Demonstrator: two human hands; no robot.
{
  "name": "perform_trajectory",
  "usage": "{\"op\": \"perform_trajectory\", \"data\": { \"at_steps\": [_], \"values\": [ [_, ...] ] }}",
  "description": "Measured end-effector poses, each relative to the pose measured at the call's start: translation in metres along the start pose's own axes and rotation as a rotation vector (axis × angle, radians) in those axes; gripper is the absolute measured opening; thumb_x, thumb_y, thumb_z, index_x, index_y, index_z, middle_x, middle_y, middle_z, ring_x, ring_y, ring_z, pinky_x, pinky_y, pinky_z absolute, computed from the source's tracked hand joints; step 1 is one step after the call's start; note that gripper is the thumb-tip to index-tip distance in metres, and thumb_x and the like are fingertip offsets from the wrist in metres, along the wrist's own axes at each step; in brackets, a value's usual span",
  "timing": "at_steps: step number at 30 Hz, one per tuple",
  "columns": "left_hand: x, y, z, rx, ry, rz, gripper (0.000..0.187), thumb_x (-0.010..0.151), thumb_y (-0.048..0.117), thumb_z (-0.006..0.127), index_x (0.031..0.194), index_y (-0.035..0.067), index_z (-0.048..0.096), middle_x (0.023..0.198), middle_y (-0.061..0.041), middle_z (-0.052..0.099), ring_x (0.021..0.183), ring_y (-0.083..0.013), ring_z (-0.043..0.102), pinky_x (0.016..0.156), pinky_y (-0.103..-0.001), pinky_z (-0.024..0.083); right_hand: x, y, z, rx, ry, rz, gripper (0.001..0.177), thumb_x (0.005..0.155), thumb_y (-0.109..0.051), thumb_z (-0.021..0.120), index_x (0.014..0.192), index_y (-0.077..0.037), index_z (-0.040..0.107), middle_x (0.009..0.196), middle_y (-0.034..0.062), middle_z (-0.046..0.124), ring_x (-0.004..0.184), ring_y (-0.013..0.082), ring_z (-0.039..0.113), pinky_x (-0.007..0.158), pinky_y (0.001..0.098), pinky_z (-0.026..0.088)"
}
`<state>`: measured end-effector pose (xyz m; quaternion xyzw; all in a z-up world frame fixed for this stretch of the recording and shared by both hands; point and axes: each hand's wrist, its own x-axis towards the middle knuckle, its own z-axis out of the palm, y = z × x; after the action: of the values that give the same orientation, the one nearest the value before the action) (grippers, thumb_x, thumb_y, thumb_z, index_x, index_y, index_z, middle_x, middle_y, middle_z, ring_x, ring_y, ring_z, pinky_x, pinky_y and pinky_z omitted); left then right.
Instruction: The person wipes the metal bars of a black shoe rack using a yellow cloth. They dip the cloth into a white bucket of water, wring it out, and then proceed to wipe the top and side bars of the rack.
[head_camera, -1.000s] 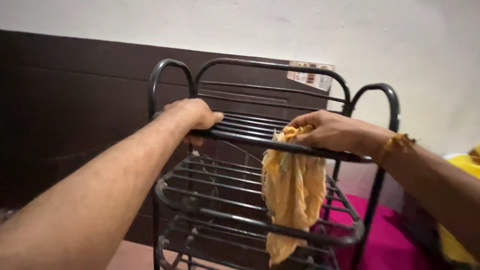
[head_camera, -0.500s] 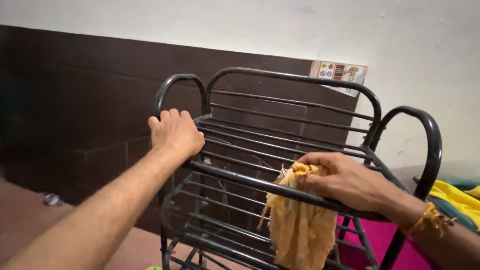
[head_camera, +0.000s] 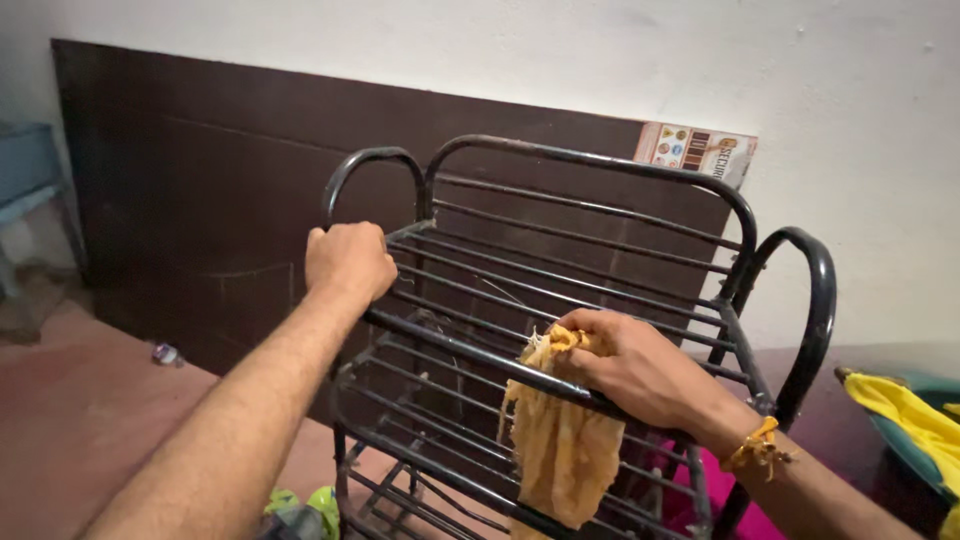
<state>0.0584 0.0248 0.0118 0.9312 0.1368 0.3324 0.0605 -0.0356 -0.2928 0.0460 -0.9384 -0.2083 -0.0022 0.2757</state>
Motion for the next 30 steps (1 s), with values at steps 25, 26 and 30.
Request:
{"op": "perform_trajectory", "data": {
  "at_steps": [25,26,30],
  "values": [
    [0.001,0.0,0.004,0.037,0.004,0.021,0.014,0.083,0.016,0.07,0.087,0.019,0.083,0.094,-0.004,0.076,0.102,-0.025,0.068,0.091,-0.045,0.043,0.011,0.01,-0.002,-0.009,-0.008,0.005,0.049,0.094,-0.027,0.058,0.141,-0.014,0.06,0.129,0.0073,0.069,0.115,0.0199,0.073,0.099,0.0319,0.058],
    [0.001,0.0,0.003,0.039,-0.009,0.013,0.014,0.085,0.015,0.069,0.086,0.02,0.083,0.092,-0.004,0.076,0.102,-0.0245,0.068,0.091,-0.044,0.043,0.01,0.009,-0.002,0.002,-0.014,0.008,0.048,0.094,-0.027,0.059,0.14,-0.014,0.061,0.128,0.007,0.07,0.115,0.0197,0.072,0.1,0.0319,0.058],
    [-0.003,0.001,-0.001,0.002,0.008,0.006,0.011,0.082,0.014,0.072,0.085,0.019,0.082,0.092,-0.004,0.076,0.102,-0.0245,0.068,0.092,-0.045,0.042,0.006,0.004,-0.001,0.021,-0.019,0.004,0.045,0.093,-0.028,0.06,0.136,-0.014,0.065,0.126,0.0055,0.072,0.115,0.0191,0.068,0.101,0.0321,0.058]
  ]
}}
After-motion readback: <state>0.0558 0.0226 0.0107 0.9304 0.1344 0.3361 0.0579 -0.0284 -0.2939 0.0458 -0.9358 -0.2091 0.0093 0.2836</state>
